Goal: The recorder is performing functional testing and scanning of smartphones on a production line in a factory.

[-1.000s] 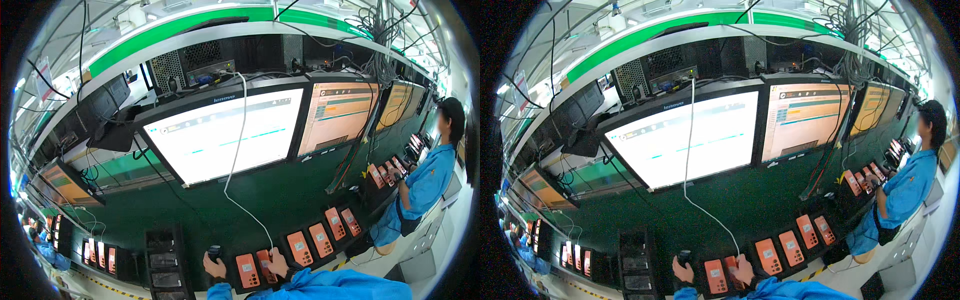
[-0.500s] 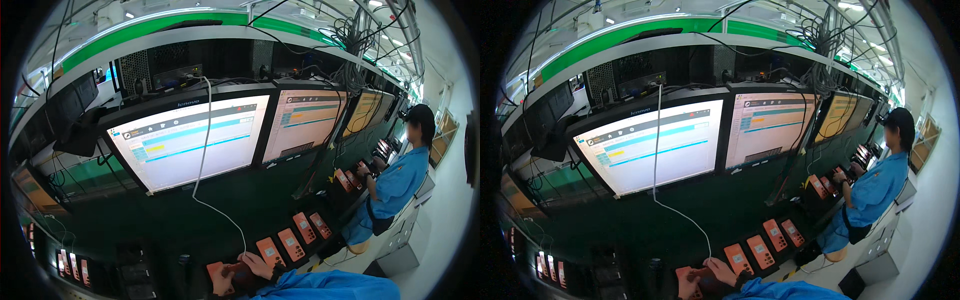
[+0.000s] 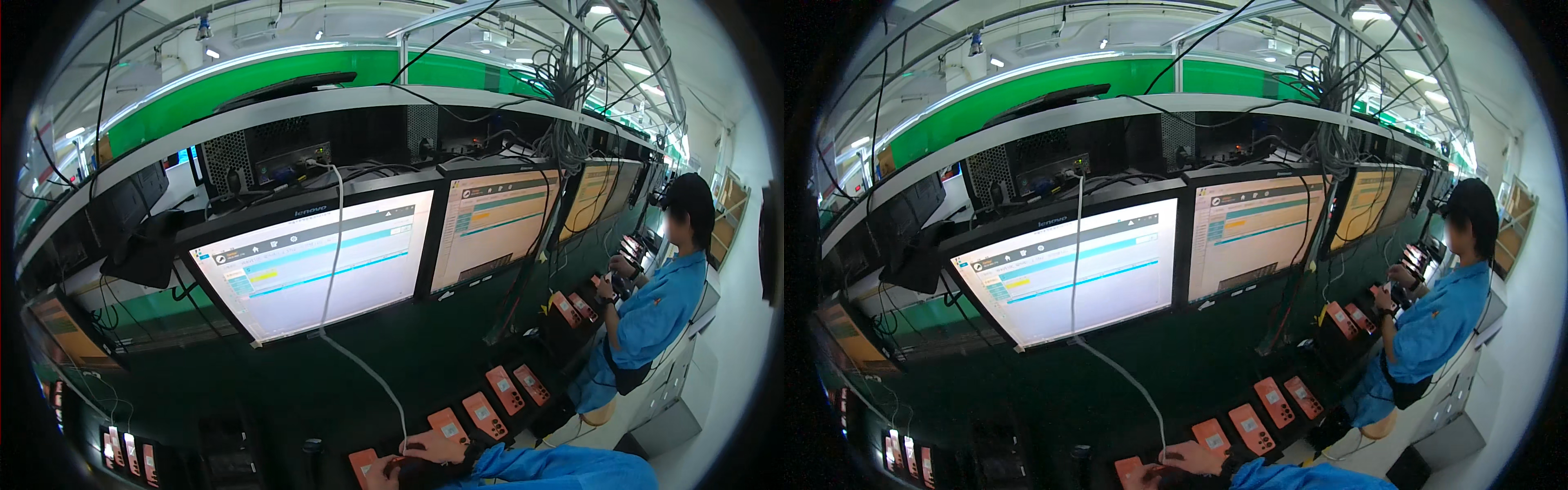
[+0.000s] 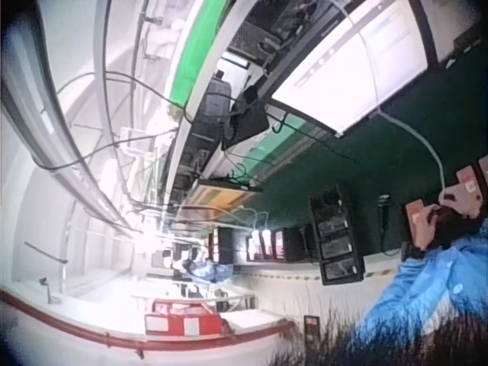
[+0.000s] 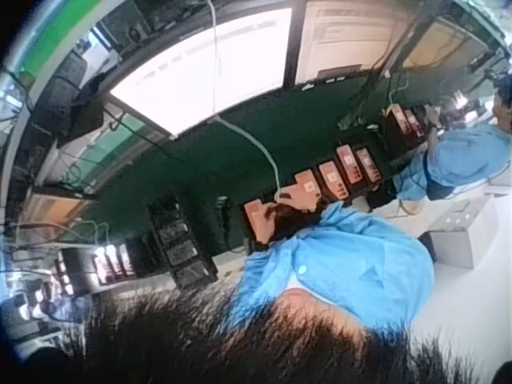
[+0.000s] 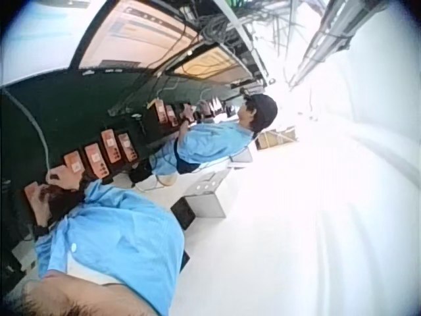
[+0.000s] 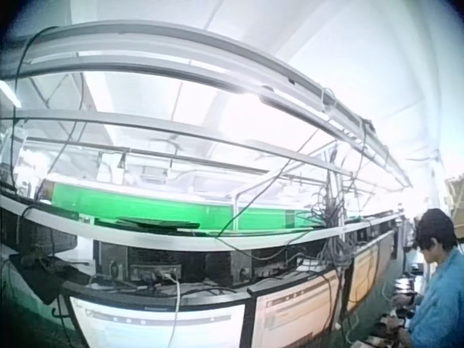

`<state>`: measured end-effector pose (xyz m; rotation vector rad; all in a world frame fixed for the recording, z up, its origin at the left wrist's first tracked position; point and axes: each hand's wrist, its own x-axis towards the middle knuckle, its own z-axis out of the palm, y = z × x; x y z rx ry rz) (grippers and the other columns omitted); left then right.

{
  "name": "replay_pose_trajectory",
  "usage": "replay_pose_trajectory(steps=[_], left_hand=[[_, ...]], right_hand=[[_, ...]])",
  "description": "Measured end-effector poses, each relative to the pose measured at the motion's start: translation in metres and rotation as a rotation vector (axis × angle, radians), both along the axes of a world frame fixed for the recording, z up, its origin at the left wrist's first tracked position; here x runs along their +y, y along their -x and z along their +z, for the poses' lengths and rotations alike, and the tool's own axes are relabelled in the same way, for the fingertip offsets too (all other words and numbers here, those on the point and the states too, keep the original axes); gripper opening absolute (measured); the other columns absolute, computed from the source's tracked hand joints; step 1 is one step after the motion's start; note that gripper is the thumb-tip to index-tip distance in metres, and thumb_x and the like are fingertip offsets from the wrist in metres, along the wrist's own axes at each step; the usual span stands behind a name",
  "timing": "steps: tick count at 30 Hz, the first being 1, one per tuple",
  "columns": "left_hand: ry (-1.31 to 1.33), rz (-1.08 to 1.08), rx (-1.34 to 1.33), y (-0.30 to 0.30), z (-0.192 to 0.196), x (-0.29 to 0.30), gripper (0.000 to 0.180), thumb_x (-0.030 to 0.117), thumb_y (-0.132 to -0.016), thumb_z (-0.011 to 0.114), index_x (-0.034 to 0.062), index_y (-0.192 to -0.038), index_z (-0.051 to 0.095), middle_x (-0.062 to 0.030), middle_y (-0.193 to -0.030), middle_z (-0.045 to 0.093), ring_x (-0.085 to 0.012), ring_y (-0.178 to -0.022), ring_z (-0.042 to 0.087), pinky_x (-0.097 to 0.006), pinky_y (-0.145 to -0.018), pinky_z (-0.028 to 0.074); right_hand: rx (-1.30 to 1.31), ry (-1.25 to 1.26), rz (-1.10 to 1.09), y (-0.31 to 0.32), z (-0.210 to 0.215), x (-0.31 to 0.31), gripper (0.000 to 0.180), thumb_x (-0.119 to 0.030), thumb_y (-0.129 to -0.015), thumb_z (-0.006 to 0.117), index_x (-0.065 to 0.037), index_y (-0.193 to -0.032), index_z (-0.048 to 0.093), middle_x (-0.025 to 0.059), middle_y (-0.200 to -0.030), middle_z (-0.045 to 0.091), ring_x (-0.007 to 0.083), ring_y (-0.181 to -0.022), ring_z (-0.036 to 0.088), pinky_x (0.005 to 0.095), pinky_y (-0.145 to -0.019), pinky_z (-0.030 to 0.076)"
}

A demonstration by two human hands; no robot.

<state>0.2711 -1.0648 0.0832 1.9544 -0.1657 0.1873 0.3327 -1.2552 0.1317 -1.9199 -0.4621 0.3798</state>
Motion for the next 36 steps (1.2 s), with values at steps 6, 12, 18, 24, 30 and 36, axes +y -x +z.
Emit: replay_pose_trajectory(steps=[6,12,18,24,30,36], left_hand=[[-0.069,-0.025,-0.050,0.004,0.007,-0.002,0.020,0.006,-0.081,0.061,0.0015,-0.100,0.062,-0.0167,-0.092,0.065,-0.0330,-0.087,0.062,-0.039,-0.078,0.047],[0.131,-0.036,0.137,0.000,0.007,0.002,0.023,0.000,-0.081,0.059,0.0014,-0.104,0.060,-0.0127,-0.095,0.065,-0.0243,-0.090,0.062,-0.035,-0.081,0.048],[0.311,0.196,0.199,-0.071,-0.046,-0.023,0.029,0.000,-0.085,0.055,-0.0014,-0.114,0.055,-0.0145,-0.103,0.064,-0.0239,-0.096,0.063,-0.033,-0.088,0.048],[-0.082,0.373,0.070,-0.015,-0.009,-0.019,0.034,0.001,-0.074,0.061,0.0028,-0.107,0.060,-0.0146,-0.111,0.060,-0.0301,-0.107,0.056,-0.035,-0.093,0.043],[-0.021,0.672,0.544,0.145,-0.033,0.020,0.022,0.005,-0.075,0.061,0.0048,-0.096,0.065,-0.0074,-0.093,0.064,-0.0189,-0.088,0.059,-0.030,-0.064,0.049],[0.665,1.373,0.927,0.375,-0.124,0.015,0.021,0.013,-0.084,0.058,0.0050,-0.103,0.059,-0.0088,-0.089,0.064,-0.0211,-0.070,0.061,-0.031,-0.053,0.048]], right_hand=[[-0.116,0.101,0.182,0.000,0.000,-0.001,0.022,-0.021,-0.090,0.057,-0.004,-0.103,0.064,0.0139,-0.095,0.064,0.0299,-0.089,0.062,0.0355,-0.080,0.049],[-0.269,0.056,0.040,0.015,-0.015,0.000,0.026,-0.024,-0.087,0.061,-0.003,-0.102,0.065,0.0135,-0.104,0.062,0.0287,-0.095,0.061,0.0343,-0.086,0.048],[0.140,0.039,-0.442,0.057,-0.002,-0.029,0.026,-0.020,-0.088,0.062,-0.004,-0.110,0.062,0.0085,-0.090,0.066,0.0169,-0.082,0.063,0.0296,-0.074,0.051],[0.289,0.041,-0.192,0.077,-0.012,-0.058,0.023,-0.017,-0.090,0.060,-0.003,-0.108,0.063,0.0052,-0.091,0.066,0.0100,-0.082,0.061,0.0244,-0.074,0.049],[0.429,-0.107,0.120,0.068,-0.017,-0.016,0.024,-0.018,-0.090,0.060,-0.002,-0.108,0.061,0.0043,-0.091,0.064,0.0088,-0.079,0.058,0.0242,-0.073,0.048],[0.515,-0.116,0.352,0.076,-0.011,0.050,0.022,-0.020,-0.089,0.060,-0.004,-0.104,0.064,0.0055,-0.090,0.067,0.0123,-0.084,0.062,0.0281,-0.076,0.050]])
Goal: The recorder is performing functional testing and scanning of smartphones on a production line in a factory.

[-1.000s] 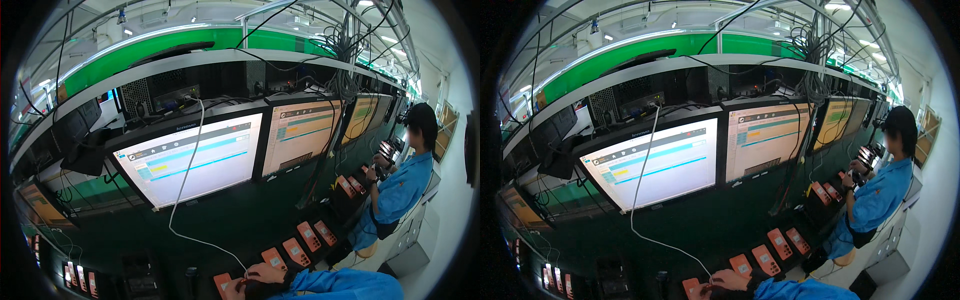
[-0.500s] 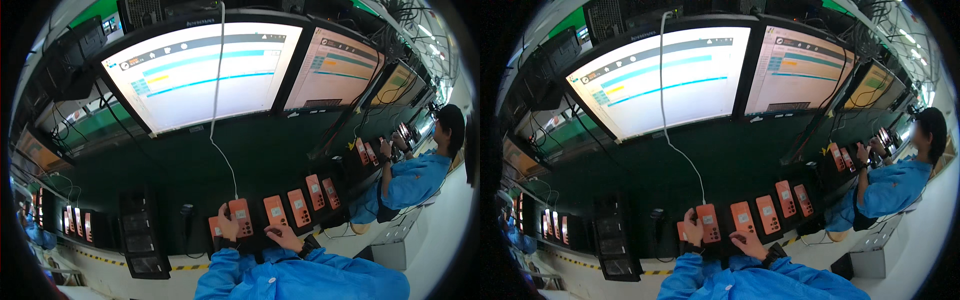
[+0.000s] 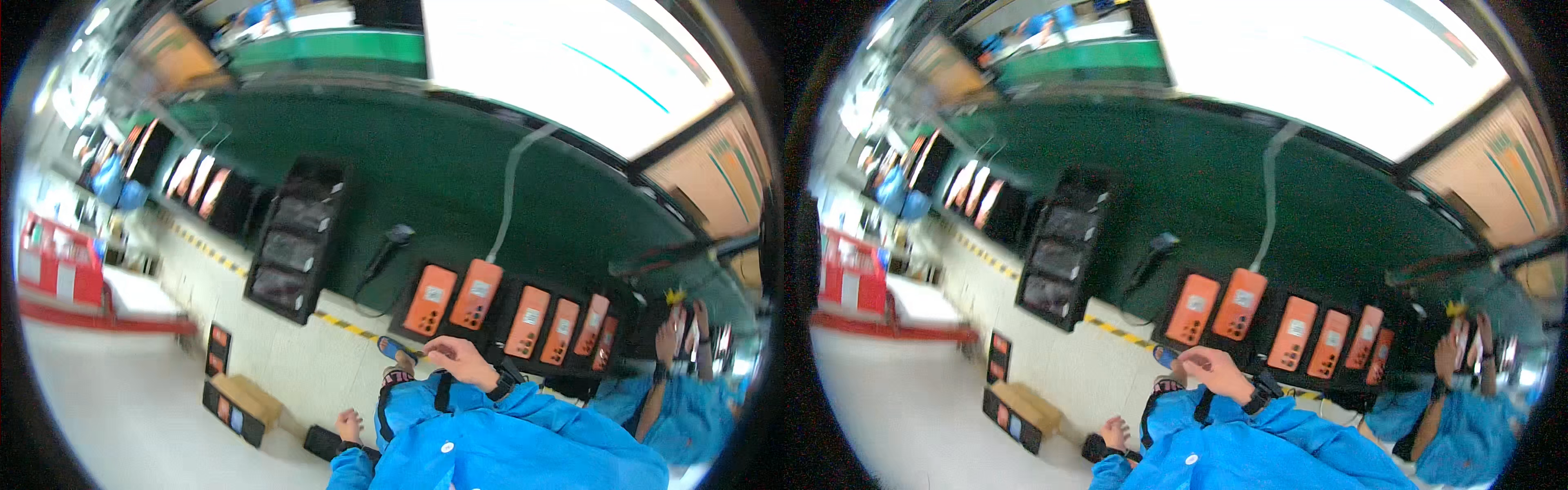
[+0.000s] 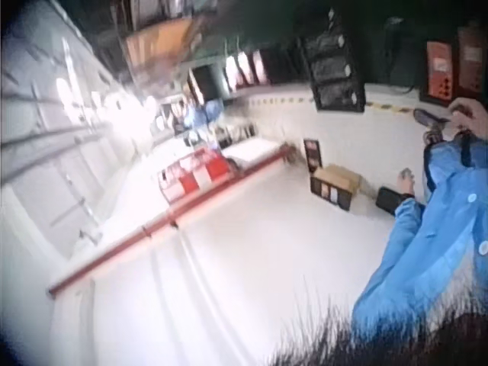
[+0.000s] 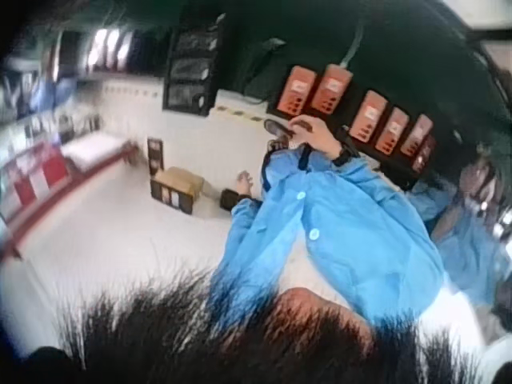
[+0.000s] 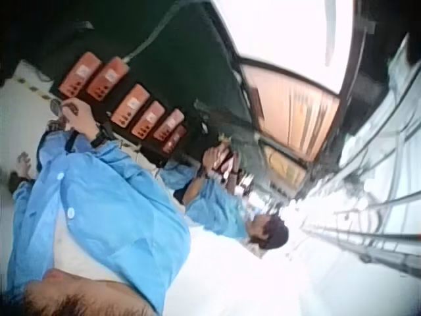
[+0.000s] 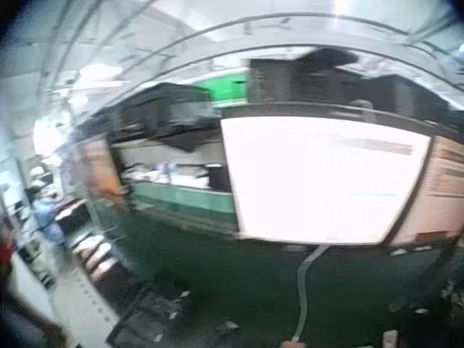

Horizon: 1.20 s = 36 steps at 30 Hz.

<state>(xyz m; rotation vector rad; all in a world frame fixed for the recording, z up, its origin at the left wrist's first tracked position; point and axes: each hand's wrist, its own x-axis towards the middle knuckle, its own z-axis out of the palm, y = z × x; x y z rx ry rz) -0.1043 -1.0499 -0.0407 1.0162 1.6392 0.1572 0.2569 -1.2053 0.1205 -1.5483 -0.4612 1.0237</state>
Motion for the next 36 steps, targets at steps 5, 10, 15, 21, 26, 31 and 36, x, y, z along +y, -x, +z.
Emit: replay_pose_trajectory(steps=[5,10,15,21,26,31,36], left_hand=[[0.431,0.330,0.113,0.184,-0.071,-0.088,0.022,0.007,-0.079,0.053,0.0022,-0.099,0.062,-0.0102,-0.072,0.061,-0.0239,-0.057,0.058,-0.037,-0.044,0.045],[0.275,0.341,0.034,0.180,-0.054,-0.070,0.022,0.015,-0.081,0.058,0.0027,-0.100,0.064,-0.0103,-0.071,0.062,-0.0225,-0.057,0.060,-0.033,-0.042,0.045],[-0.134,0.166,0.199,0.217,-0.093,0.028,0.023,0.010,-0.079,0.059,0.0037,-0.101,0.063,-0.0086,-0.080,0.063,-0.0193,-0.063,0.063,-0.029,-0.047,0.049],[-0.085,0.392,-0.067,0.225,-0.064,0.216,0.023,0.010,-0.081,0.058,0.0050,-0.104,0.060,-0.0074,-0.084,0.062,-0.0170,-0.065,0.063,-0.028,-0.046,0.047],[-0.093,0.214,-0.214,0.212,-0.076,0.330,0.022,0.010,-0.087,0.057,0.0021,-0.107,0.057,-0.0086,-0.088,0.062,-0.0170,-0.065,0.062,-0.028,-0.046,0.048],[0.073,0.116,-0.251,0.249,-0.136,0.403,0.024,0.010,-0.086,0.060,0.0000,-0.107,0.057,-0.0094,-0.082,0.064,-0.0178,-0.067,0.063,-0.030,-0.052,0.052],[0.078,0.092,-0.119,0.276,-0.113,0.514,0.022,0.016,-0.088,0.058,0.0020,-0.104,0.062,-0.0121,-0.091,0.067,-0.0230,-0.083,0.063,-0.036,-0.072,0.049]], right_hand=[[-0.023,0.062,0.209,0.037,-0.024,0.053,0.024,-0.021,-0.089,0.061,-0.004,-0.105,0.064,0.0063,-0.092,0.067,0.0121,-0.084,0.062,0.0281,-0.077,0.050],[0.308,0.269,0.165,0.077,-0.081,0.094,0.023,-0.021,-0.094,0.055,-0.003,-0.107,0.061,0.0028,-0.093,0.063,0.0114,-0.086,0.059,0.0262,-0.075,0.049],[0.236,0.599,0.074,0.105,-0.184,0.090,0.023,-0.024,-0.092,0.056,-0.002,-0.098,0.062,0.0064,-0.084,0.063,0.0149,-0.073,0.061,0.0273,-0.060,0.048],[0.166,0.928,0.075,0.148,-0.220,0.123,0.023,-0.024,-0.088,0.059,-0.005,-0.099,0.064,0.0065,-0.082,0.065,0.0160,-0.062,0.059,0.0297,-0.051,0.047],[0.157,0.804,0.065,0.191,-0.216,0.276,0.035,-0.035,-0.086,0.058,-0.006,-0.105,0.064,0.0110,-0.090,0.068,0.0229,-0.079,0.066,0.0355,-0.065,0.053],[-0.313,0.650,0.219,0.211,-0.297,0.461,0.041,-0.045,-0.078,0.060,-0.008,-0.094,0.070,0.0156,-0.092,0.068,0.0321,-0.083,0.066,0.0399,-0.077,0.051],[-0.426,0.501,0.355,0.203,-0.251,0.644,0.035,-0.042,-0.081,0.060,-0.010,-0.092,0.069,0.0100,-0.084,0.070,0.0254,-0.078,0.066,0.0370,-0.071,0.052]])
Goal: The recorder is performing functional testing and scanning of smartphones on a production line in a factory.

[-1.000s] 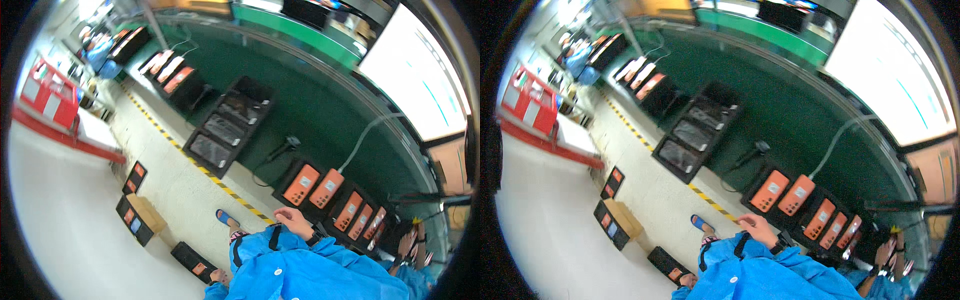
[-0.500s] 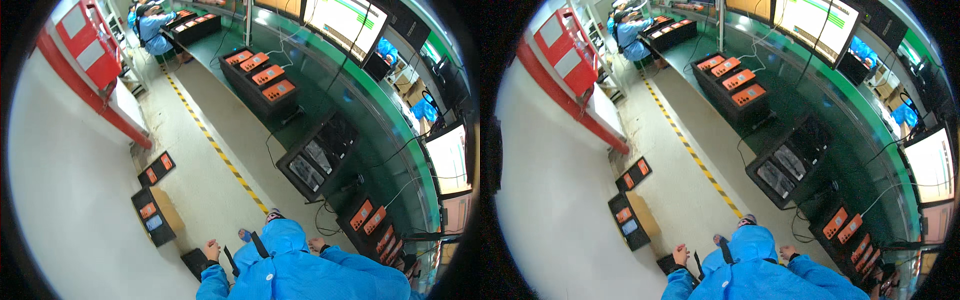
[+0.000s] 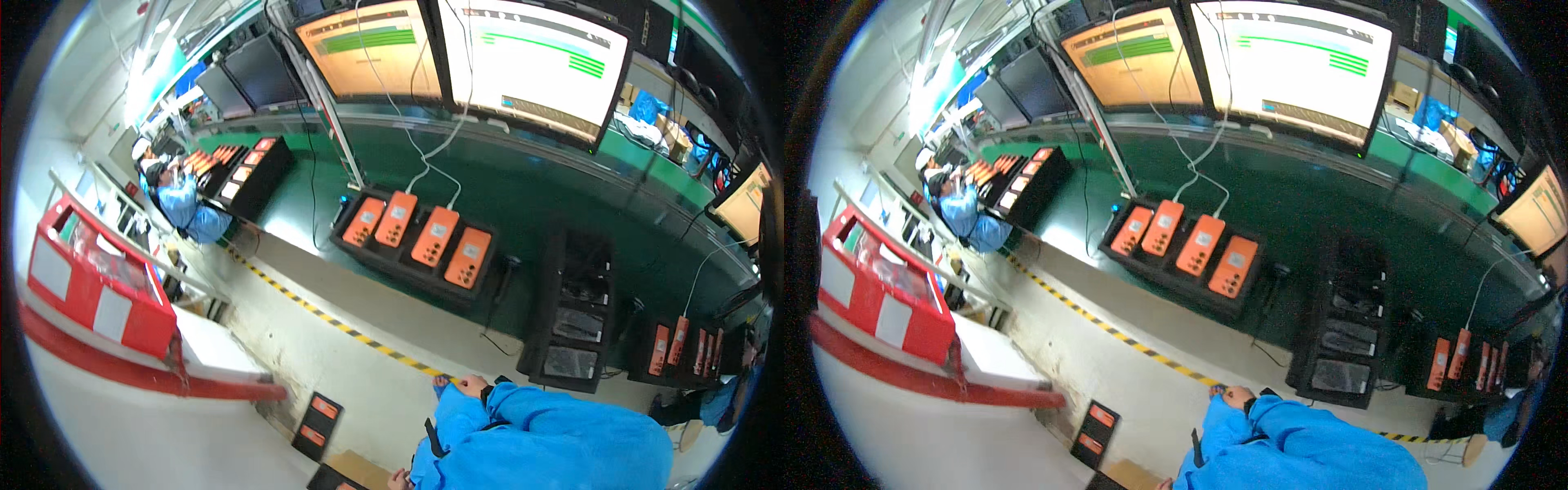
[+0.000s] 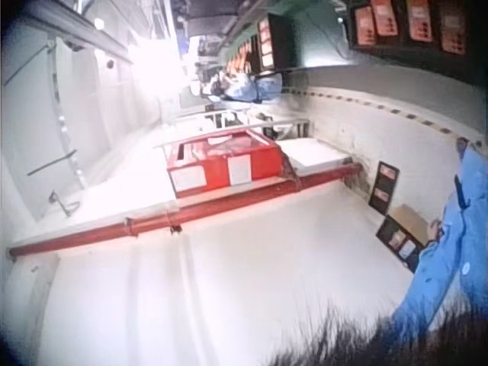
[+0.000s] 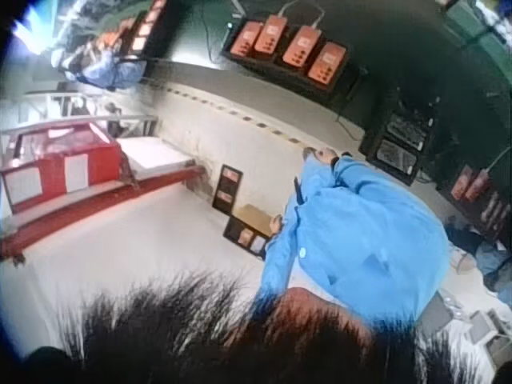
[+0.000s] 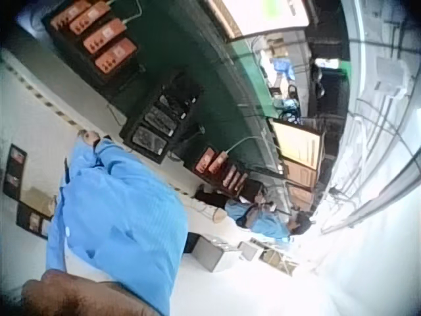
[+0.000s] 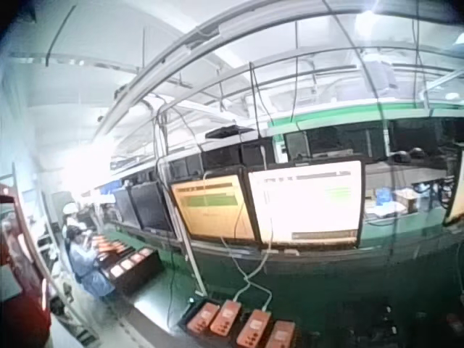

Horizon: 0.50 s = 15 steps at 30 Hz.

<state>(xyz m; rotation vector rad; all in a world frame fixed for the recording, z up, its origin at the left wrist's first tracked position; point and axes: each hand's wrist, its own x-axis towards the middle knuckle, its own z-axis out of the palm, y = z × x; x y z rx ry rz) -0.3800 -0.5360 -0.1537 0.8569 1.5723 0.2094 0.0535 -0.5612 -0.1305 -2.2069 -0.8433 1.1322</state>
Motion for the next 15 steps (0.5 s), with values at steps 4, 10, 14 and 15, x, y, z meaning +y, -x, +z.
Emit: replay_pose_trajectory(steps=[4,10,14,15], left_hand=[[-0.126,-0.195,0.082,-0.019,0.030,0.103,0.023,0.019,-0.089,0.058,0.0015,-0.104,0.062,-0.0113,-0.090,0.066,-0.0212,-0.082,0.062,-0.035,-0.071,0.049],[-0.570,-0.584,-0.046,-0.131,0.072,0.297,0.026,0.023,-0.090,0.057,0.0008,-0.104,0.061,-0.0101,-0.089,0.066,-0.0185,-0.081,0.061,-0.033,-0.068,0.049],[-0.999,-0.701,-0.334,-0.295,0.142,0.429,0.023,0.012,-0.085,0.061,-0.0006,-0.104,0.059,-0.0084,-0.078,0.065,-0.0151,-0.064,0.061,-0.029,-0.057,0.050],[-0.865,-0.739,-0.417,-0.338,0.173,0.450,0.021,0.013,-0.085,0.061,-0.0002,-0.101,0.060,-0.0077,-0.077,0.065,-0.0140,-0.063,0.060,-0.028,-0.058,0.049]], right_hand=[[0.294,-0.295,-0.058,-0.022,0.078,0.118,0.027,-0.028,-0.090,0.055,-0.007,-0.105,0.064,0.0068,-0.084,0.068,0.0152,-0.076,0.063,0.0322,-0.069,0.051],[0.367,-0.662,-0.274,-0.064,0.233,0.216,0.031,-0.028,-0.096,0.048,-0.004,-0.109,0.061,0.0050,-0.093,0.066,0.0109,-0.076,0.061,0.0273,-0.067,0.048],[0.226,-0.695,-0.583,-0.111,0.239,0.254,0.036,-0.033,-0.099,0.042,-0.004,-0.103,0.062,0.0042,-0.088,0.065,0.0102,-0.075,0.060,0.0269,-0.065,0.048],[0.055,-0.734,-0.728,-0.126,0.243,0.257,0.036,-0.034,-0.098,0.043,-0.004,-0.102,0.063,0.0053,-0.087,0.064,0.0105,-0.073,0.060,0.0273,-0.063,0.047]])
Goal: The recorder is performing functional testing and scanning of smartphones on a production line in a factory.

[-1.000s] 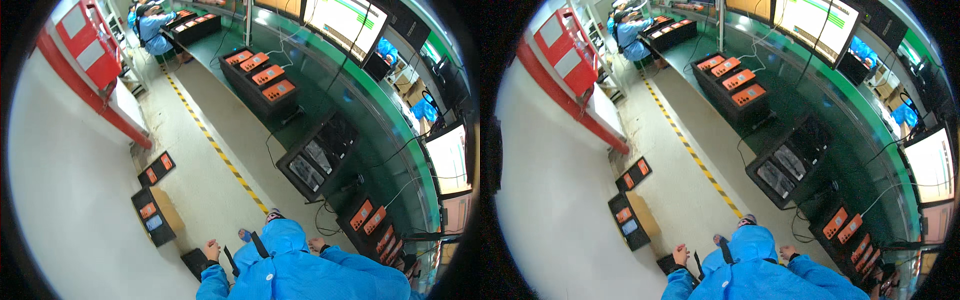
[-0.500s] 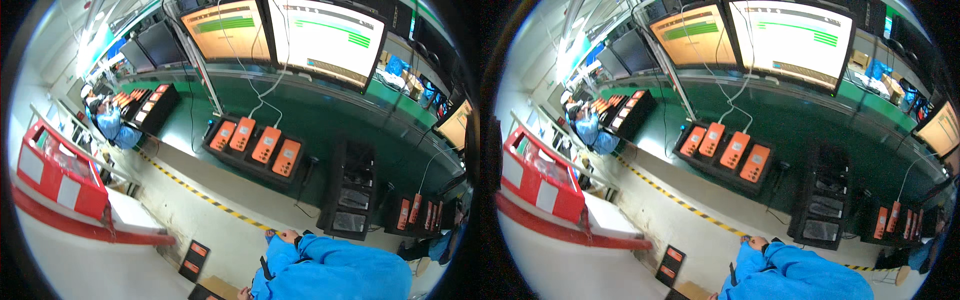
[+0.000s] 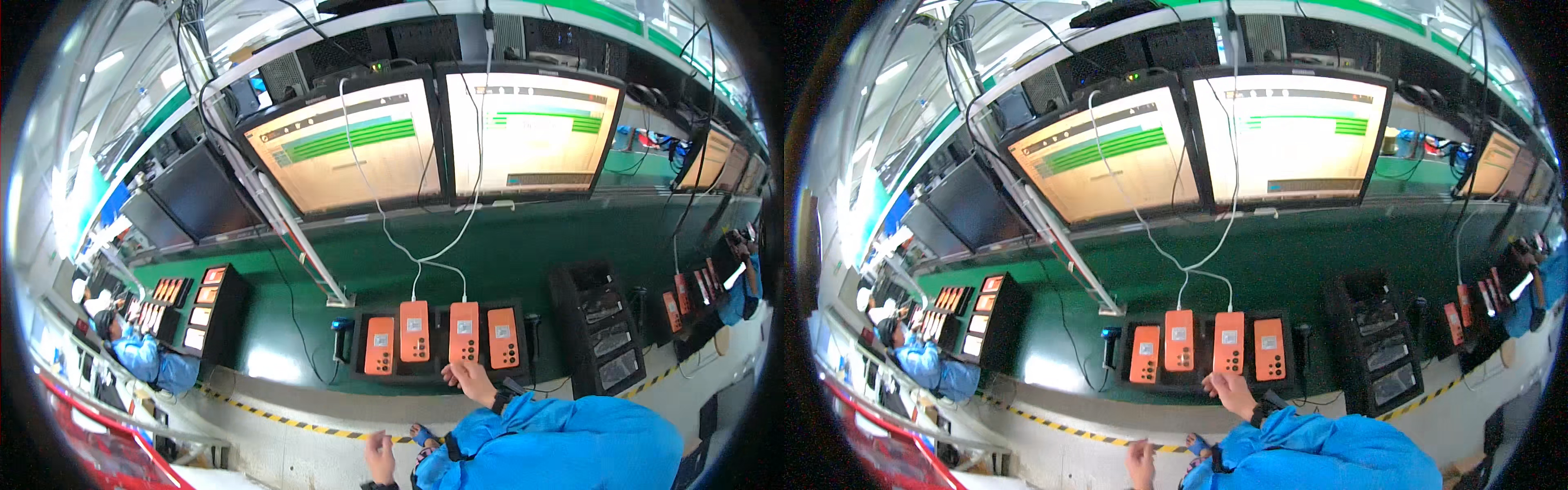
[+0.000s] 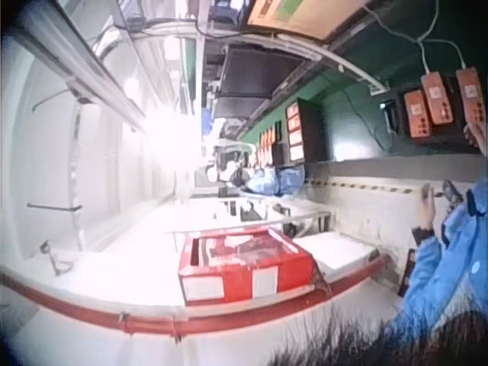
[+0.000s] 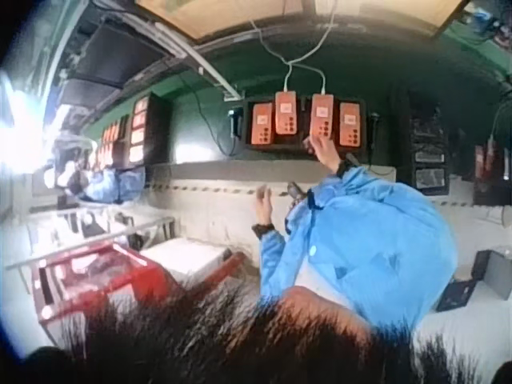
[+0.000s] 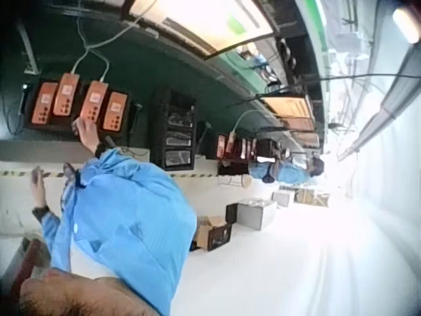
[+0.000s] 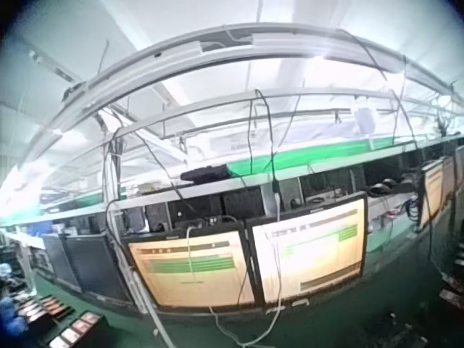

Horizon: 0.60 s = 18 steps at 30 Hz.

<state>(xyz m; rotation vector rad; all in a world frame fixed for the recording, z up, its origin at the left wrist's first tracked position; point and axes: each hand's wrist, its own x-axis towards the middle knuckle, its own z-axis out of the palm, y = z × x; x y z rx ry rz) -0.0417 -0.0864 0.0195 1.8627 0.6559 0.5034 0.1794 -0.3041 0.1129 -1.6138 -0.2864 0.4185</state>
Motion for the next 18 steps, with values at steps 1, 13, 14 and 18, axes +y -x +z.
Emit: replay_pose_trajectory(steps=[1,13,14,18], left_hand=[[0.131,-0.081,0.005,-0.040,0.033,0.018,0.020,0.014,-0.085,0.061,0.0001,-0.099,0.062,-0.0071,-0.076,0.065,-0.0129,-0.061,0.059,-0.028,-0.059,0.047],[-0.874,-0.387,-0.106,-0.346,0.055,0.037,0.031,0.035,-0.086,0.056,0.0058,-0.088,0.066,-0.0098,-0.086,0.066,-0.0286,-0.097,0.057,-0.043,-0.075,0.043],[-0.872,-0.410,-0.094,-0.356,0.052,0.029,0.031,0.035,-0.086,0.056,0.0058,-0.088,0.066,-0.0098,-0.086,0.066,-0.0286,-0.097,0.057,-0.043,-0.075,0.043],[-0.799,-0.581,0.437,-0.388,0.073,0.004,0.038,0.040,-0.088,0.045,0.0086,-0.086,0.067,-0.0127,-0.090,0.067,-0.0324,-0.097,0.058,-0.050,-0.081,0.039]], right_hand=[[-0.008,0.010,-0.041,-0.009,0.005,0.000,0.036,-0.034,-0.098,0.043,-0.004,-0.102,0.063,0.0053,-0.087,0.064,0.0105,-0.073,0.060,0.0273,-0.063,0.047],[-0.463,1.065,-0.417,-0.152,-0.022,0.025,0.031,-0.035,-0.088,0.051,-0.008,-0.097,0.065,0.0096,-0.106,0.062,0.0353,-0.115,0.044,0.0523,-0.092,0.032],[-0.322,1.141,-0.283,-0.160,-0.020,0.027,0.031,-0.034,-0.089,0.049,-0.009,-0.094,0.066,0.0096,-0.102,0.064,0.0342,-0.114,0.045,0.0534,-0.091,0.031],[-0.380,1.028,-0.467,-0.168,-0.026,0.046,0.021,-0.023,-0.090,0.049,-0.011,-0.079,0.062,0.0047,-0.083,0.064,0.0243,-0.096,0.054,0.0494,-0.083,0.032]])
